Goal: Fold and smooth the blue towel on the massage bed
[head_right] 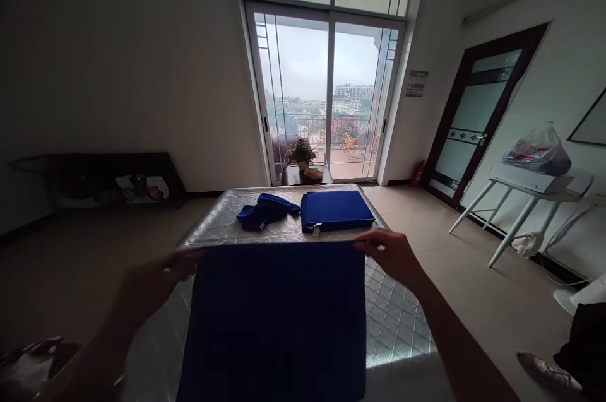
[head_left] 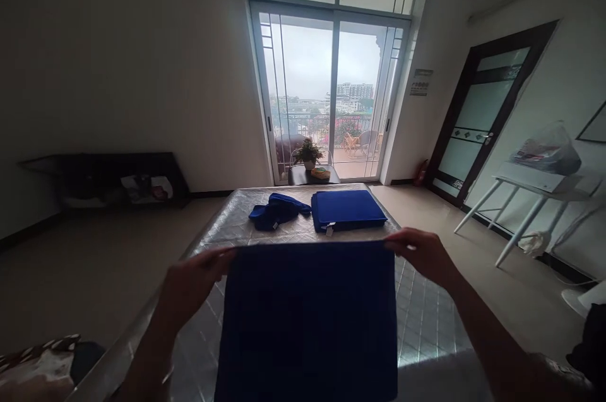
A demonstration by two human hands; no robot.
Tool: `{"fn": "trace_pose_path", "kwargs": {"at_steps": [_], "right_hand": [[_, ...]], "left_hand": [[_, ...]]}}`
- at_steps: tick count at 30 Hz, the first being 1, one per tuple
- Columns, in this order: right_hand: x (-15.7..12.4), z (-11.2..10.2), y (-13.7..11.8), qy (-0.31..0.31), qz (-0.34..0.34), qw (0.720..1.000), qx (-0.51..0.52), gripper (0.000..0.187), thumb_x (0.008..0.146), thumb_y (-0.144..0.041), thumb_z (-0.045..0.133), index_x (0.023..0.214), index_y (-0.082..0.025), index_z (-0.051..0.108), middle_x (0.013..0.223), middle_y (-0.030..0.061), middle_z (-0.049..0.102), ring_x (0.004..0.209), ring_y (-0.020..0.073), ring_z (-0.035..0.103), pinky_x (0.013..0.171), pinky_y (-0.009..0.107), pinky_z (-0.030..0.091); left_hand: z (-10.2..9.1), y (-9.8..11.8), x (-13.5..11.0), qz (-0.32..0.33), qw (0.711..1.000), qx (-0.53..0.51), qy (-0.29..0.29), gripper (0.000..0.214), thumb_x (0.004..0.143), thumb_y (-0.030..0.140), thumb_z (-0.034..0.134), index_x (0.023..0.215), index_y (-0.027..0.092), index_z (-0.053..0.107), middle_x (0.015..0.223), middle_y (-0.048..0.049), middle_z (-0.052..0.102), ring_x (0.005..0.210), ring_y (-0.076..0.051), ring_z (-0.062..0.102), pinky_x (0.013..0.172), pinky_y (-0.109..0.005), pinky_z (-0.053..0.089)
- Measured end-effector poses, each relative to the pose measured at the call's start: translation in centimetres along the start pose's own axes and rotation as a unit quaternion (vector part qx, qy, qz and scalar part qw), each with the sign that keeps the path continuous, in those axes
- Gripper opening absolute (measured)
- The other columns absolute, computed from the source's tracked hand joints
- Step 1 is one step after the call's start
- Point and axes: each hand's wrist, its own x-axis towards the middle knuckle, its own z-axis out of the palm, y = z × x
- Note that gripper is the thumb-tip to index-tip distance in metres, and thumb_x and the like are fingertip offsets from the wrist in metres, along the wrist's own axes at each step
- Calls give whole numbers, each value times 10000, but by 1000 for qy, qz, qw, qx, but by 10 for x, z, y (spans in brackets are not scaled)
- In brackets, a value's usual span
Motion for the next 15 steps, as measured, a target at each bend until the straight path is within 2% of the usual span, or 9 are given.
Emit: {"fn": "trace_pose_path", "kwargs": {"at_steps": [3, 5, 7, 9, 11, 13, 15], "right_hand": [[37, -4, 3, 55, 24, 998, 1, 534, 794, -727, 688, 884, -209, 784, 719, 21, 726, 588, 146, 656, 582, 279, 564], [47, -10, -3, 104, 15, 995, -4, 530, 793, -722, 693, 894, -208, 779, 745, 25, 729, 625, 155, 664, 609, 288, 564], [44, -17, -13, 133, -14, 991, -10, 466, 829, -669, 699, 924, -219, 772, 817, 34, 741, 699, 167, 687, 674, 305, 578], [28, -18, -20, 125, -47, 991, -13, 373, 870, -597, 704, 950, -237, 763, 890, 39, 746, 766, 171, 700, 721, 308, 587], [1, -9, -18, 80, -65, 995, 0, 302, 896, -540, 704, 957, -248, 753, 915, 40, 745, 791, 169, 703, 719, 298, 593], [-32, 14, -3, 17, -52, 998, 33, 273, 918, -508, 687, 958, -244, 742, 910, 43, 742, 781, 166, 701, 695, 291, 597], [-67, 47, 21, -49, -3, 997, 66, 260, 947, -477, 646, 963, -231, 730, 910, 48, 738, 742, 159, 690, 665, 286, 591]], "left_hand": [[-5, 32, 39, 15, 999, -27, -8, 513, 853, 612, 557, 1000, 173, 779, 572, 39, 678, 668, -167, 683, 675, -233, 485], [-9, 46, 47, 33, 996, -84, 25, 532, 900, 565, 546, 1094, 107, 735, 688, 23, 730, 764, -155, 697, 755, -237, 498], [-12, 46, 42, 35, 987, -148, 52, 559, 916, 547, 558, 1175, 67, 680, 821, 0, 770, 866, -163, 707, 823, -267, 514], [-10, 33, 28, 27, 982, -174, 68, 578, 868, 574, 618, 1167, 84, 687, 900, -16, 788, 936, -196, 710, 869, -308, 534], [-1, 6, 8, 1, 983, -168, 68, 566, 792, 623, 671, 1081, 141, 740, 898, -18, 797, 951, -232, 712, 903, -349, 548], [16, -29, -15, -50, 982, -177, 40, 539, 761, 666, 662, 993, 192, 772, 839, -22, 798, 909, -251, 721, 897, -368, 562], [40, -62, -40, -115, 975, -190, -17, 544, 729, 710, 647, 913, 216, 783, 796, -32, 796, 844, -266, 735, 838, -369, 589]]}}
